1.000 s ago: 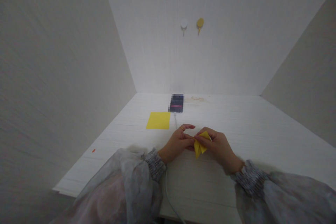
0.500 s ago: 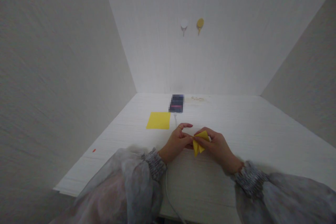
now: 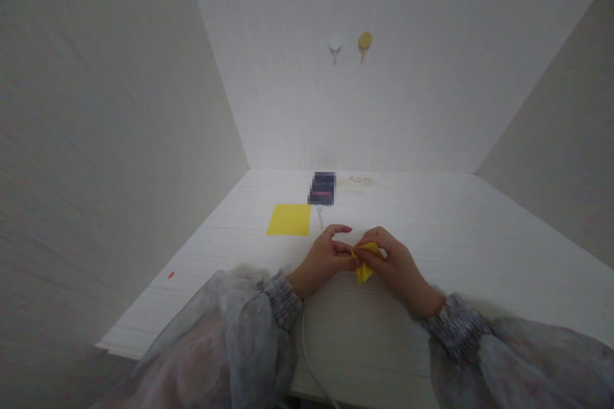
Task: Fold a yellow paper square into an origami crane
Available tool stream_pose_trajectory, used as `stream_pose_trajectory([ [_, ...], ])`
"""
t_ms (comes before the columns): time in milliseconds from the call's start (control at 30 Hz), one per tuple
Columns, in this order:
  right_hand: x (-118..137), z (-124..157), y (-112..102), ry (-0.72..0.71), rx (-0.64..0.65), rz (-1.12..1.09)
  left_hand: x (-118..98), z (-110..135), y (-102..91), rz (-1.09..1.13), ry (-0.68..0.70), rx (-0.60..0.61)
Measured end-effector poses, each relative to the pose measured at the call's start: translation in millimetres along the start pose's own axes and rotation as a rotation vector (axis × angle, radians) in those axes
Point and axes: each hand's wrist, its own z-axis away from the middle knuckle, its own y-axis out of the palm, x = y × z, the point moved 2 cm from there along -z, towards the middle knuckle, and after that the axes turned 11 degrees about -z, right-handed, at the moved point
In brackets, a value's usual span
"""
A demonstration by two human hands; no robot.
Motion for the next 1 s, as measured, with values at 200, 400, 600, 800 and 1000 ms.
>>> stream_pose_trajectory([
  [200, -2.1, -0.9, -1.9, 0.065, -0.053, -0.077, 2.0, 1.5, 0.5, -0.024, -0.037, -0.019],
  [400, 2.4, -0.9, -4.0, 0.063, -0.101, -0.053, -0.5, 5.6, 7.0, 0.009, -0.099, 0.082],
  [600, 0.4, -1.9, -4.5, 0.019, -0.120, -0.017, -3.5, 5.9, 7.9, 0.043, -0.069, 0.105],
  [800, 3.5, -2.4, -6.1, 0.004, -0.137, 0.003, -2.6, 5.7, 7.6, 0.077, -0.055, 0.104],
  [1000, 3.6, -1.4, -7.1, 0.020, -0.159, 0.009, -0.7, 4.5, 7.6, 0.079, -0.061, 0.097],
])
